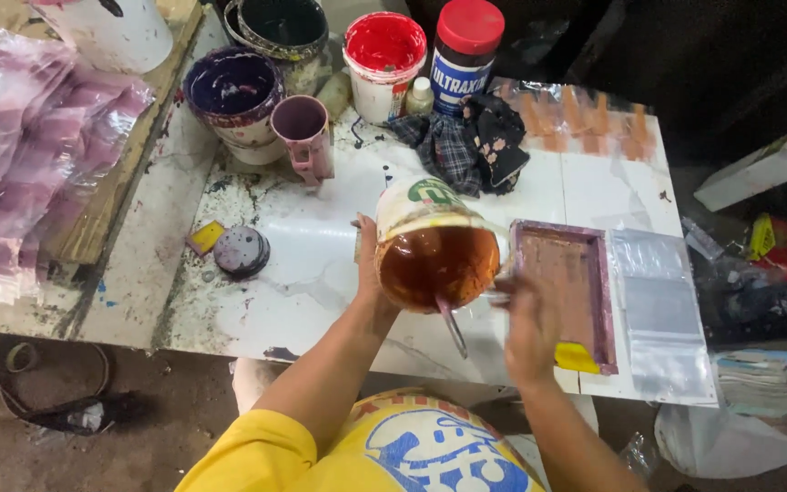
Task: Preparing a screen printing frame by applying tape and using a scraper to secure it, then mixing orange ink in a container using a stirring stick.
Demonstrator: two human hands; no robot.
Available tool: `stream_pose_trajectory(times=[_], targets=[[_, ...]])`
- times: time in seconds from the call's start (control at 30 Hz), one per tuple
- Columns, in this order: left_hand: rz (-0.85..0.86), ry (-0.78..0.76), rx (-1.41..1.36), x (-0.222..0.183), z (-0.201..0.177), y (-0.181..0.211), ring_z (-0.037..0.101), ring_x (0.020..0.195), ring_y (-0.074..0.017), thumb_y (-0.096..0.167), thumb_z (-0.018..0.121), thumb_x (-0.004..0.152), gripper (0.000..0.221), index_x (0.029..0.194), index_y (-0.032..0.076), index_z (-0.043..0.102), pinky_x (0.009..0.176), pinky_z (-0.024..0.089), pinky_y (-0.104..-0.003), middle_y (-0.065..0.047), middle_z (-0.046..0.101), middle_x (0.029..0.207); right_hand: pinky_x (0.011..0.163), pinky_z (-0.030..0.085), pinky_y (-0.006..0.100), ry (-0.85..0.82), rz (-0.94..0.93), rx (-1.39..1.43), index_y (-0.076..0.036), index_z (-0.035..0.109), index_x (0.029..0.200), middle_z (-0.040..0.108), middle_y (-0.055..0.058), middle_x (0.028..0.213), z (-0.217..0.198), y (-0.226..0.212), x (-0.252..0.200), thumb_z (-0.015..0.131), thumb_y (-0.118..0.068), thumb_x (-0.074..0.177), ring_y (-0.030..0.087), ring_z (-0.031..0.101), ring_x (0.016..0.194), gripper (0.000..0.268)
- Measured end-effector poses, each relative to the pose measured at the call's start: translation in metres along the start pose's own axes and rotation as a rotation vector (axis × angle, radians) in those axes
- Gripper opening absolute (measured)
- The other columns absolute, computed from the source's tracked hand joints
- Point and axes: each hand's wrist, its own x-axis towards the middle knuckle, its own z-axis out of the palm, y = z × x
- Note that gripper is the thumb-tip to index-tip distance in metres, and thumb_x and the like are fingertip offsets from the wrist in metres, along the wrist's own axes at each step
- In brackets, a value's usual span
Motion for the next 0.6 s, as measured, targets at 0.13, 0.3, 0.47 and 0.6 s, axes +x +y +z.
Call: stream_pose_trajectory(times=[0.13, 0.3, 0.47, 0.6], targets=[[-0.053, 0.08, -0.023, 0.018, 0.001, 0.008, 0.057, 0.126, -0.0354, 0.079, 0.04, 0.076, 0.091, 0.142, 0.017, 0.055, 0.108, 0.046, -0.05, -0.015, 0.06, 0.139, 0.064, 0.059, 0.028, -0.132, -0.014, -0.206, -0.009, 0.05, 0.126, 0.069, 0.007, 0.095, -0.017, 0.003, -0.048, 0.044, -0.073, 0.095, 0.016, 0.068, 0.073, 0.072], [0.032, 0.097, -0.144, 0.023, 0.003, -0.006, 0.059, 0.121, -0.0339, 0.058, 0.064, 0.073, 0.077, 0.138, 0.018, 0.058, 0.103, 0.049, -0.048, -0.014, 0.063, 0.134, 0.064, 0.062, 0.028, -0.314, -0.54, -0.581, -0.002, 0.063, 0.123, 0.07, 0.012, 0.086, 0.004, -0.026, -0.036, 0.076, -0.006, 0.09, 0.021, 0.069, 0.072, 0.036], [0.058, 0.127, -0.1, 0.024, -0.001, -0.009, 0.062, 0.115, -0.0329, 0.052, 0.063, 0.079, 0.066, 0.136, 0.019, 0.059, 0.096, 0.053, -0.046, -0.014, 0.066, 0.131, 0.057, 0.056, 0.03, -0.356, -0.609, -0.707, -0.001, 0.067, 0.124, 0.067, 0.013, 0.088, 0.016, -0.049, -0.015, 0.069, -0.011, 0.097, 0.022, 0.065, 0.068, 0.029], [0.167, 0.187, -0.084, 0.015, 0.008, -0.018, 0.051, 0.138, -0.0376, 0.044, 0.069, 0.086, 0.074, 0.153, 0.026, 0.044, 0.118, 0.036, -0.059, -0.015, 0.053, 0.152, 0.045, 0.052, 0.028, -0.246, -0.615, -0.634, -0.016, 0.082, 0.105, 0.061, -0.002, 0.069, 0.022, -0.047, -0.004, 0.068, -0.022, 0.095, 0.02, 0.061, 0.048, 0.018]])
